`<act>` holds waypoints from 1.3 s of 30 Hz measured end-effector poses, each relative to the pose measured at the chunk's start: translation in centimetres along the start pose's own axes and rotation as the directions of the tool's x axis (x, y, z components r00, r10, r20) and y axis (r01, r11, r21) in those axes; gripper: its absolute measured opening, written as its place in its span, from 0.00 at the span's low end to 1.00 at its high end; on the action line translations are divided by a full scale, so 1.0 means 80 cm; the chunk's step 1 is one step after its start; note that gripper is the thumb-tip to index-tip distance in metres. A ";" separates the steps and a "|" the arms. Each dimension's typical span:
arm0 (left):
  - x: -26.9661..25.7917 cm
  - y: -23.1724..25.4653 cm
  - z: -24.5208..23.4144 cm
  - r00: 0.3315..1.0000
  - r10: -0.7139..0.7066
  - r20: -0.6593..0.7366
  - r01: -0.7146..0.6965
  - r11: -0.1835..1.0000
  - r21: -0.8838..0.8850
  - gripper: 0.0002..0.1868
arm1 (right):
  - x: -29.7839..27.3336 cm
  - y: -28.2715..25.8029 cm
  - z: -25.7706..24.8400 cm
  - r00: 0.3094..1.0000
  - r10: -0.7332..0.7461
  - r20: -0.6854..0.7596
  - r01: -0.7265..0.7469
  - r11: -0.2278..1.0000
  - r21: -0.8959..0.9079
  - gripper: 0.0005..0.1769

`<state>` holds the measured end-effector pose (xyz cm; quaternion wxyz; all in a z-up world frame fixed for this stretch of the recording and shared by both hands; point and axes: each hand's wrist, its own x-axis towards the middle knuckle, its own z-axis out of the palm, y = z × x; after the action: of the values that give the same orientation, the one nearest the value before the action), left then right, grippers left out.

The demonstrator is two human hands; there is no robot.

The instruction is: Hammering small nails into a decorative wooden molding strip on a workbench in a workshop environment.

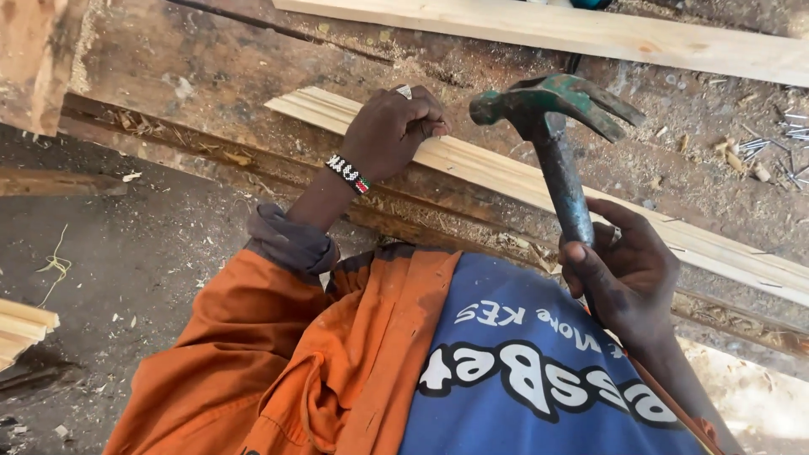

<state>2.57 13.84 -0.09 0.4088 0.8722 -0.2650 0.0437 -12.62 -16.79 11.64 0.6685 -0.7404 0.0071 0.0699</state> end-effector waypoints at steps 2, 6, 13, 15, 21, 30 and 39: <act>0.001 0.001 -0.002 1.000 -0.026 0.006 0.026 1.000 -0.008 0.05 | 0.006 -0.012 0.008 1.000 0.028 0.007 -0.027 0.999 -0.044 0.30; -0.002 0.001 -0.001 0.999 -0.030 0.010 0.030 1.000 -0.008 0.06 | 0.013 -0.012 0.013 0.994 0.059 0.093 -0.043 0.987 -0.158 0.33; -0.004 -0.001 -0.001 0.998 -0.056 0.024 0.057 0.998 -0.019 0.10 | 0.020 -0.024 0.028 0.988 0.121 0.092 -0.102 0.977 -0.189 0.34; -0.004 -0.003 0.000 0.999 -0.043 0.025 0.043 0.999 0.004 0.08 | 0.020 -0.031 0.031 0.995 0.071 0.075 -0.056 0.981 -0.185 0.33; -0.004 -0.008 0.006 0.993 -0.106 0.059 0.102 0.992 0.069 0.09 | 0.019 -0.033 0.036 0.994 0.098 0.039 -0.084 0.960 -0.268 0.32; -0.005 0.014 -0.017 0.984 -0.169 0.058 0.177 0.965 -0.193 0.28 | 0.018 -0.069 0.031 0.985 0.160 -0.066 -0.173 0.919 -0.354 0.32; 0.001 -0.004 -0.013 0.980 -0.111 -0.166 0.021 0.883 -0.469 0.19 | 0.021 0.020 0.027 0.991 0.129 0.024 -0.100 0.859 -0.501 0.30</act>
<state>2.94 14.70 0.39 0.6300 0.7495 -0.1980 0.0472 -11.30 -14.65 9.65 0.4491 -0.8839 0.0139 0.1301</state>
